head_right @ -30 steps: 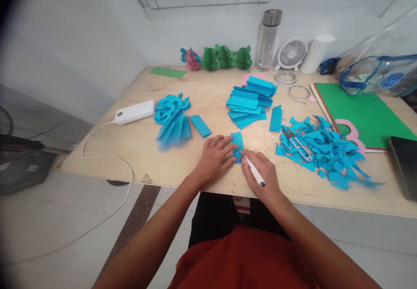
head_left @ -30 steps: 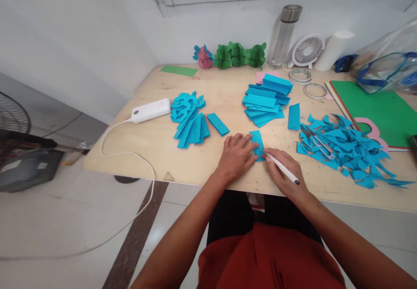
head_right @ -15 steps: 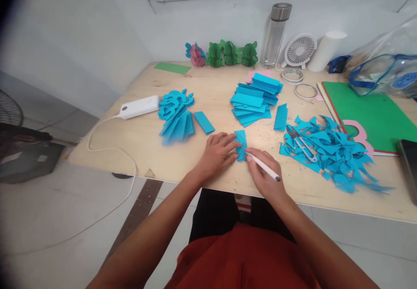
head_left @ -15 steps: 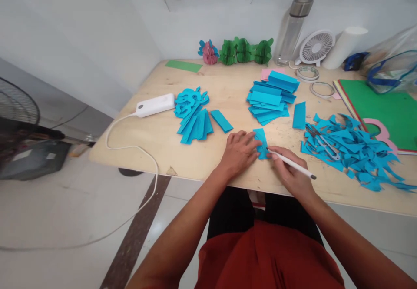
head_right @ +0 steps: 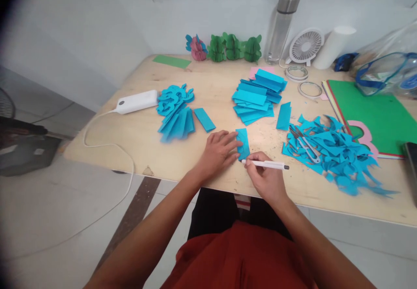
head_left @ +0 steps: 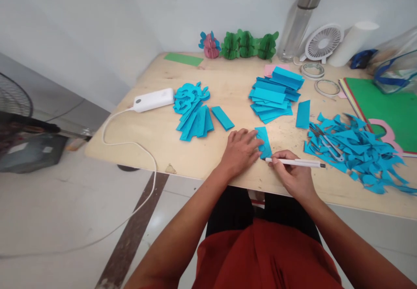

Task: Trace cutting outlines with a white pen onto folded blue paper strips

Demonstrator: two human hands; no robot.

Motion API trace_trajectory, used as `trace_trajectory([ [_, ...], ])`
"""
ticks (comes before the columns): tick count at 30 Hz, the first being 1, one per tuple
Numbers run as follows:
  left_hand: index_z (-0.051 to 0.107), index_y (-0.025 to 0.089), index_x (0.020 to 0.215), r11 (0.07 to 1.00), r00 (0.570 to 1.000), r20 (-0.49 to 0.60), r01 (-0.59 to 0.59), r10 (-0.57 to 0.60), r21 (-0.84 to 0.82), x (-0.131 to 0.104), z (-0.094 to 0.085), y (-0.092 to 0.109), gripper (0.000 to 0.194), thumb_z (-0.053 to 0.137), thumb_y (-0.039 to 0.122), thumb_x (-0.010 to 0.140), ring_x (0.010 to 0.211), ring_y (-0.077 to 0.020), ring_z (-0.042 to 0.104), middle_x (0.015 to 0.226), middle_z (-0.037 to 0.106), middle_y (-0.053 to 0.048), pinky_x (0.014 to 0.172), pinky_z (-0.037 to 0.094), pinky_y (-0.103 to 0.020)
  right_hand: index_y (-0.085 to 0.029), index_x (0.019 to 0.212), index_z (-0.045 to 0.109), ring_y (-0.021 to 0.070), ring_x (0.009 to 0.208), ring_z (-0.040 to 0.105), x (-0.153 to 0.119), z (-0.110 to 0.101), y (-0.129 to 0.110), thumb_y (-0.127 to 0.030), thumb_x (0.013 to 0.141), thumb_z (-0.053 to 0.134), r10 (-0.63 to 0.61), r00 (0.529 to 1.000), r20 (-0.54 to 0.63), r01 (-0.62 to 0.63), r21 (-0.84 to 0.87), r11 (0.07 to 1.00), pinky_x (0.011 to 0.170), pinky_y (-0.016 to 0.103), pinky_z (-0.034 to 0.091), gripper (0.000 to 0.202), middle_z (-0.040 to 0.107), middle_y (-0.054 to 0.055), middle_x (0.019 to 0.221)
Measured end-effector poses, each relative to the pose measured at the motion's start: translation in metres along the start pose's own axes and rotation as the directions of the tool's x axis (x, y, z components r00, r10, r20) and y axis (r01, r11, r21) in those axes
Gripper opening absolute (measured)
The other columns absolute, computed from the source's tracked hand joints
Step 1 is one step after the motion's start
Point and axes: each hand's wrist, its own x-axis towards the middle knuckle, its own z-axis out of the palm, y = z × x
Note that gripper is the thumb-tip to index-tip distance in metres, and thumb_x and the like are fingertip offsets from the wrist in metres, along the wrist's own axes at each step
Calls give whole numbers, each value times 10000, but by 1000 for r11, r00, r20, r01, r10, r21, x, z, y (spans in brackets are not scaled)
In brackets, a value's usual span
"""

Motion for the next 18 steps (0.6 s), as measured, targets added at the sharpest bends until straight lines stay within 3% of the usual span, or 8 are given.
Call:
trace_trajectory([
  [18,630,288,1172,1000,1000,-3,2,-2,3,0,0,0,264,539,362,935,1287,-288,401,1424,515,-18,1060,300,-482,-209,824,643,155,671,600,-1,1,1,-330,872,547,-18,1000,22,20,-80,997,610,263,445,163,678,19,759],
])
